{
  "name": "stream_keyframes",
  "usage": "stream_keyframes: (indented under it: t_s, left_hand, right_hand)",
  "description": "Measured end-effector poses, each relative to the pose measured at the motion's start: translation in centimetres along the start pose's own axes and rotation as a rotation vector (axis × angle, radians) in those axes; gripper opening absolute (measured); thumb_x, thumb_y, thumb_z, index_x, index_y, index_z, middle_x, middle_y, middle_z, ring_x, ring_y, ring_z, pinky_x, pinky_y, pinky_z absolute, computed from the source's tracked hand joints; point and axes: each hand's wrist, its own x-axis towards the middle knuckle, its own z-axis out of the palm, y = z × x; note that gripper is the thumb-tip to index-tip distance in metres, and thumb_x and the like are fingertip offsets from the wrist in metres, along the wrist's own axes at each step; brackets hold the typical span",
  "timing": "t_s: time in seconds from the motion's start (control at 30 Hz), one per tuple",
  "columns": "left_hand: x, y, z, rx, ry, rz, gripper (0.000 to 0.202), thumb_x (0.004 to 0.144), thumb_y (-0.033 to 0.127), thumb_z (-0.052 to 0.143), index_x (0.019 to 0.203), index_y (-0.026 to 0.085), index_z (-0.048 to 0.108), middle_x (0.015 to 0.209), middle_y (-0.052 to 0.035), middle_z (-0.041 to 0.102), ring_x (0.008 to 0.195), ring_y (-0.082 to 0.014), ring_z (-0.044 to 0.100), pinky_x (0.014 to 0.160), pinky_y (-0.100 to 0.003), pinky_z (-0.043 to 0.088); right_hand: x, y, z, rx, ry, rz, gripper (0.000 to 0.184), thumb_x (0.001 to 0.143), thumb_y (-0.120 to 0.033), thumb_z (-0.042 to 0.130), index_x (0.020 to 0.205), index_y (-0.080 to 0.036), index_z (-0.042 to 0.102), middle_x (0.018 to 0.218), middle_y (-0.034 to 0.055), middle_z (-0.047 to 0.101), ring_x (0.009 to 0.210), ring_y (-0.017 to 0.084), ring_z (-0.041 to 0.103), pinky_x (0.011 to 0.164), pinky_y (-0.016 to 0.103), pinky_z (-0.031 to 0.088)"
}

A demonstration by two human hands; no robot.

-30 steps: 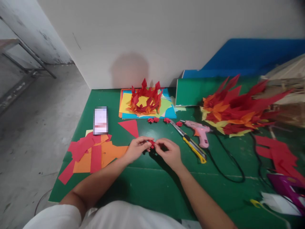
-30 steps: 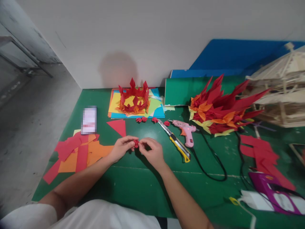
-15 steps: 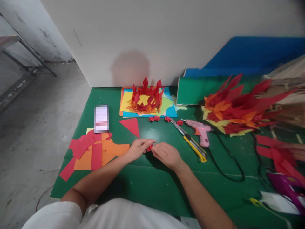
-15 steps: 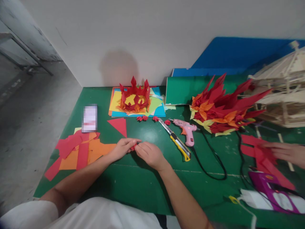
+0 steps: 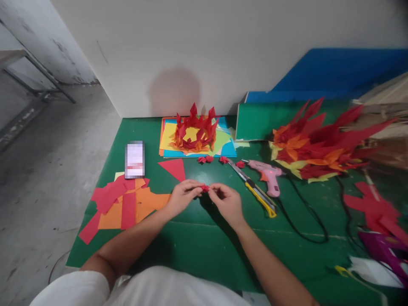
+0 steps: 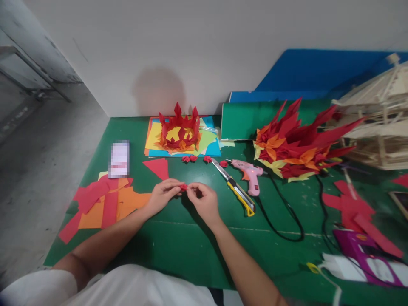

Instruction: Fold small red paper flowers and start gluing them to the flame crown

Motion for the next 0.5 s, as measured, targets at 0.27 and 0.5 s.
stream_keyframes:
  t_s: [0.27, 0.5]
  left_hand:
    - [-0.1, -0.3, 0.0, 0.038, 0.054, 0.071, 0.032, 0.074, 0.045, 0.064, 0.092, 0.020, 0.072, 0.091, -0.0068, 0.063, 0.077, -0.0137, 0.062, 0.069, -0.028, 0.056]
    - [-0.5, -0.1, 0.1, 0.172, 0.072, 0.146, 0.030, 0.082, 0.042, 0.056, 0.094, 0.019, 0.071, 0.088, -0.0071, 0.066, 0.063, -0.0099, 0.061, 0.065, -0.025, 0.054]
  right_hand:
    - [0.0, 0.7, 0.1, 0.050, -0.050, 0.006, 0.020, 0.078, -0.036, 0.059, 0.075, -0.017, 0.066, 0.063, 0.0010, 0.063, 0.049, 0.011, 0.051, 0.048, 0.023, 0.044]
    - [-0.1, 0.6, 0.5, 0.002, 0.008, -0.101, 0.008, 0.076, -0.024, 0.058, 0.072, -0.018, 0.061, 0.061, -0.0005, 0.059, 0.051, 0.010, 0.050, 0.048, 0.022, 0.043]
